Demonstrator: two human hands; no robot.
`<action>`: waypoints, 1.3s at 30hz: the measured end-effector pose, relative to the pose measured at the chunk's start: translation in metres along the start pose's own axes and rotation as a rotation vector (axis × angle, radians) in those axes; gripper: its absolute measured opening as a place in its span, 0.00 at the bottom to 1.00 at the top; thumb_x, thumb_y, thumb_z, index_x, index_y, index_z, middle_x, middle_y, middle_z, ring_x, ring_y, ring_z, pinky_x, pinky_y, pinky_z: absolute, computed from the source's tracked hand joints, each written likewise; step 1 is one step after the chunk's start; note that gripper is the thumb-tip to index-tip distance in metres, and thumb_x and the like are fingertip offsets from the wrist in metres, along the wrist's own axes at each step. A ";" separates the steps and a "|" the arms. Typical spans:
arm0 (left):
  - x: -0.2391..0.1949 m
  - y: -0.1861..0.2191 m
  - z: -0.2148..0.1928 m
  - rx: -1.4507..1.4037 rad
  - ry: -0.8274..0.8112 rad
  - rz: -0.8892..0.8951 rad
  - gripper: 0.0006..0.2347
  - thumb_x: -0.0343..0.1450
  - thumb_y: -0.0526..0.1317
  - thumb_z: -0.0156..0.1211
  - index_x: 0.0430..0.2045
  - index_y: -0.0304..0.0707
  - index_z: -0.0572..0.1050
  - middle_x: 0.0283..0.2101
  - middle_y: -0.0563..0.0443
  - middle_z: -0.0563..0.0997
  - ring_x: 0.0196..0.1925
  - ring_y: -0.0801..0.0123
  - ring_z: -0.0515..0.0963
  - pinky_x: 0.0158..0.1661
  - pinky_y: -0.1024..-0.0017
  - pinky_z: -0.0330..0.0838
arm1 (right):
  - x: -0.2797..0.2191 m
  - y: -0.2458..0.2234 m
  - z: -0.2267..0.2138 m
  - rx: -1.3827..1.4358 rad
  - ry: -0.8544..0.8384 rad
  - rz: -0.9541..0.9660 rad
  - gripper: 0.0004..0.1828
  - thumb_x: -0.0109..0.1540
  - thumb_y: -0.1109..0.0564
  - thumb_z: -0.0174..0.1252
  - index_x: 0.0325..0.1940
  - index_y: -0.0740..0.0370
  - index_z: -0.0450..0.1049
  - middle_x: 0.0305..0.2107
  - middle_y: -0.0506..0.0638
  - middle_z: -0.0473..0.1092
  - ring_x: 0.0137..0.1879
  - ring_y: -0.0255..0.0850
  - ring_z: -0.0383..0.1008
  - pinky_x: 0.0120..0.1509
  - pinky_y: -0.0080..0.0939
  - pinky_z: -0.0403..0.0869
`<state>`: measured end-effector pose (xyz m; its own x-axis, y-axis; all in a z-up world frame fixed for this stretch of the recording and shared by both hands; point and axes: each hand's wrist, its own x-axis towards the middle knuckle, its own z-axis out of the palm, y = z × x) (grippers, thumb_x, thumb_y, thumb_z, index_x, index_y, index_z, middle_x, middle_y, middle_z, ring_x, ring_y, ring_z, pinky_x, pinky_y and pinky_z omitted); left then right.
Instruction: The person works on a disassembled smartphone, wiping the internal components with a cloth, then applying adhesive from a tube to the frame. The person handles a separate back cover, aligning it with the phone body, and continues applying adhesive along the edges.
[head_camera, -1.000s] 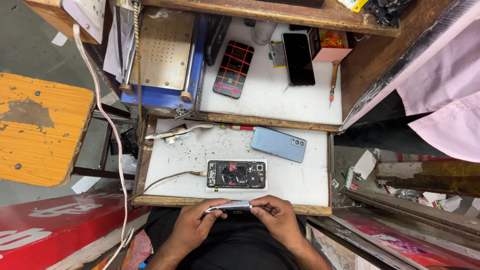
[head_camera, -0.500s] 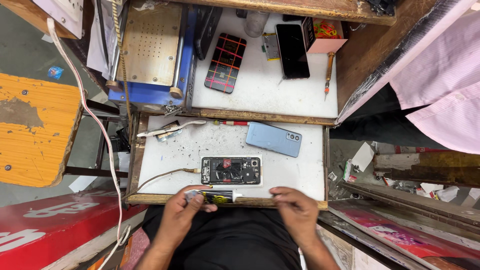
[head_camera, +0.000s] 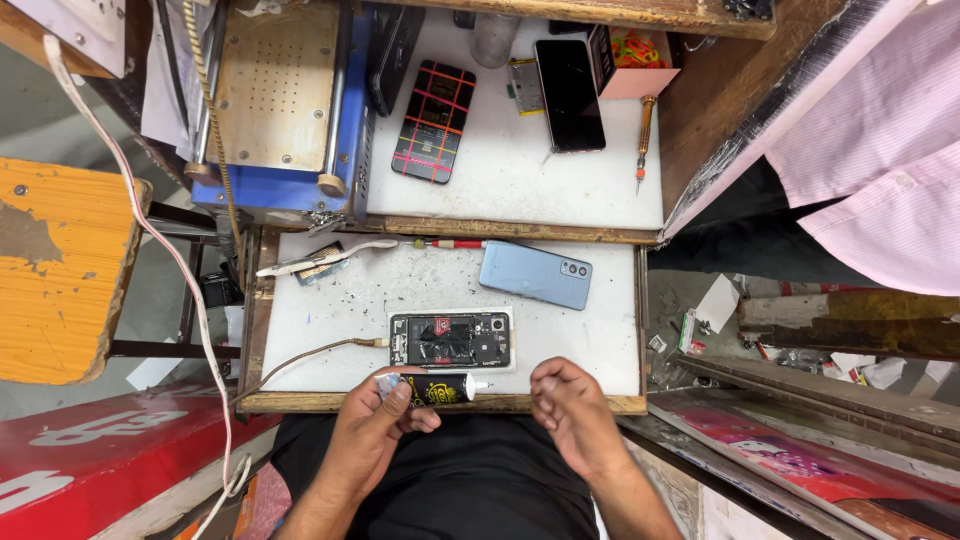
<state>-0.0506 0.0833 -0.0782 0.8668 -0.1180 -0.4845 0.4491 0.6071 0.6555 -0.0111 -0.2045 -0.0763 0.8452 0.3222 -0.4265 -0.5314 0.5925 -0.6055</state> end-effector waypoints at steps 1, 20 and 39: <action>0.002 0.000 0.003 -0.001 0.008 -0.026 0.14 0.75 0.42 0.55 0.46 0.26 0.73 0.35 0.42 0.84 0.32 0.64 0.85 0.36 0.67 0.80 | 0.000 0.002 0.003 -0.221 0.028 -0.062 0.08 0.66 0.64 0.60 0.48 0.69 0.75 0.32 0.50 0.68 0.34 0.32 0.63 0.36 0.31 0.65; -0.010 -0.017 0.024 0.465 -0.113 0.246 0.13 0.76 0.37 0.54 0.52 0.26 0.76 0.38 0.42 0.87 0.39 0.69 0.88 0.42 0.72 0.83 | -0.011 -0.001 0.025 -1.043 0.057 -0.390 0.09 0.65 0.58 0.60 0.37 0.66 0.73 0.32 0.49 0.74 0.34 0.32 0.71 0.38 0.32 0.72; -0.017 0.079 -0.028 0.684 0.450 0.490 0.11 0.75 0.36 0.58 0.49 0.29 0.76 0.40 0.46 0.86 0.42 0.71 0.87 0.45 0.75 0.79 | 0.027 -0.051 -0.027 -1.568 0.577 -0.495 0.21 0.63 0.54 0.62 0.56 0.66 0.70 0.32 0.54 0.71 0.29 0.43 0.67 0.34 0.44 0.69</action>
